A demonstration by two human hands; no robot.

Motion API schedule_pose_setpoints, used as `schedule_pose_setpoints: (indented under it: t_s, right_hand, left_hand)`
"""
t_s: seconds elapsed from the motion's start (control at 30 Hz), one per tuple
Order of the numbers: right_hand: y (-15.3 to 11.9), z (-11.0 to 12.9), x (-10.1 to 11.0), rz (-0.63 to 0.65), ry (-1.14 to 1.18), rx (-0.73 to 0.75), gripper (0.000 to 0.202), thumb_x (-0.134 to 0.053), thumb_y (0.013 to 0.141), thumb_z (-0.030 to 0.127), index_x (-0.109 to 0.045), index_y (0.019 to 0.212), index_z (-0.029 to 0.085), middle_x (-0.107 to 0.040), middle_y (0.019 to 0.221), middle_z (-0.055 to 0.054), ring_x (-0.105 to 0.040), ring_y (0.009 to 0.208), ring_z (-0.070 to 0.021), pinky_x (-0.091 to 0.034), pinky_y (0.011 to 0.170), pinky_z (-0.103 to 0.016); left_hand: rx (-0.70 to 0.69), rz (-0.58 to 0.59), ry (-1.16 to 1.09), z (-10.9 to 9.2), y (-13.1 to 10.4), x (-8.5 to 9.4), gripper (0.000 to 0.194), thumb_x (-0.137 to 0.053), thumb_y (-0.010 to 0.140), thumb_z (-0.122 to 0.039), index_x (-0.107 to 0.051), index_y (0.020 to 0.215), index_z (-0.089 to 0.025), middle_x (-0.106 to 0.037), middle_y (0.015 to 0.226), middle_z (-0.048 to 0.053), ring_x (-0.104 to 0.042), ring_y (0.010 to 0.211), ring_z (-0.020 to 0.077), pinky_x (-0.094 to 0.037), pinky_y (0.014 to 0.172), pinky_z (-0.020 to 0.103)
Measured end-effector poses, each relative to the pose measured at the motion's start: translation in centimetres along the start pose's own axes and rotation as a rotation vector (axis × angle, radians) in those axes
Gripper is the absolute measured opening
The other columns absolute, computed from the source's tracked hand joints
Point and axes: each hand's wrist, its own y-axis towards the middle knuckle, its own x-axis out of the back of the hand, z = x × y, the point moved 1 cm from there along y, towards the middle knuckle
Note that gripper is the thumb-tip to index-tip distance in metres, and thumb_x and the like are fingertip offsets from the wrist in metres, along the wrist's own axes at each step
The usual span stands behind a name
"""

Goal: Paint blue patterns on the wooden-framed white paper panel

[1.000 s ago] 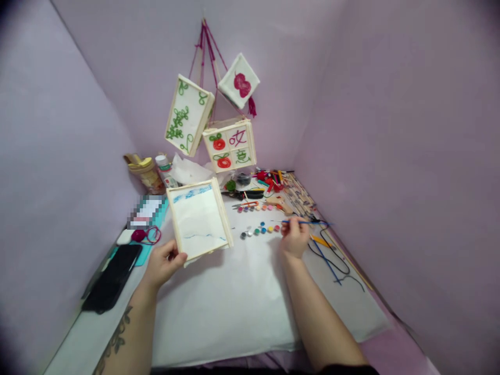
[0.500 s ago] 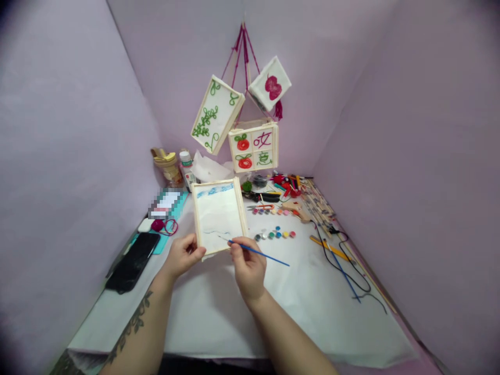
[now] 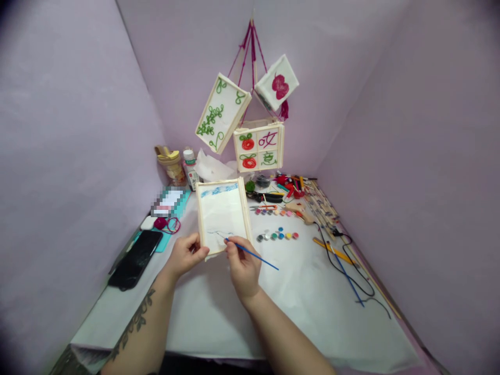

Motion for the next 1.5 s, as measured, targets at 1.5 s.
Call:
schedule_pose_setpoints:
  t_s: [1.5]
  right_hand:
    - [0.32,-0.10,0.76,-0.036,-0.035,-0.056,0.016,-0.061,0.084,0.032,-0.066,0.090,0.018,-0.066,0.070,-0.001,-0.056,0.050,-0.0099,-0.049,0.049,-0.024]
  left_hand:
    - [-0.010,-0.025,0.024,0.13,0.33,-0.09,0.033,-0.058,0.072,-0.041,-0.041,0.054,-0.018,-0.040,0.049,-0.005,-0.034,0.046,0.0070,-0.027,0.045,0.020]
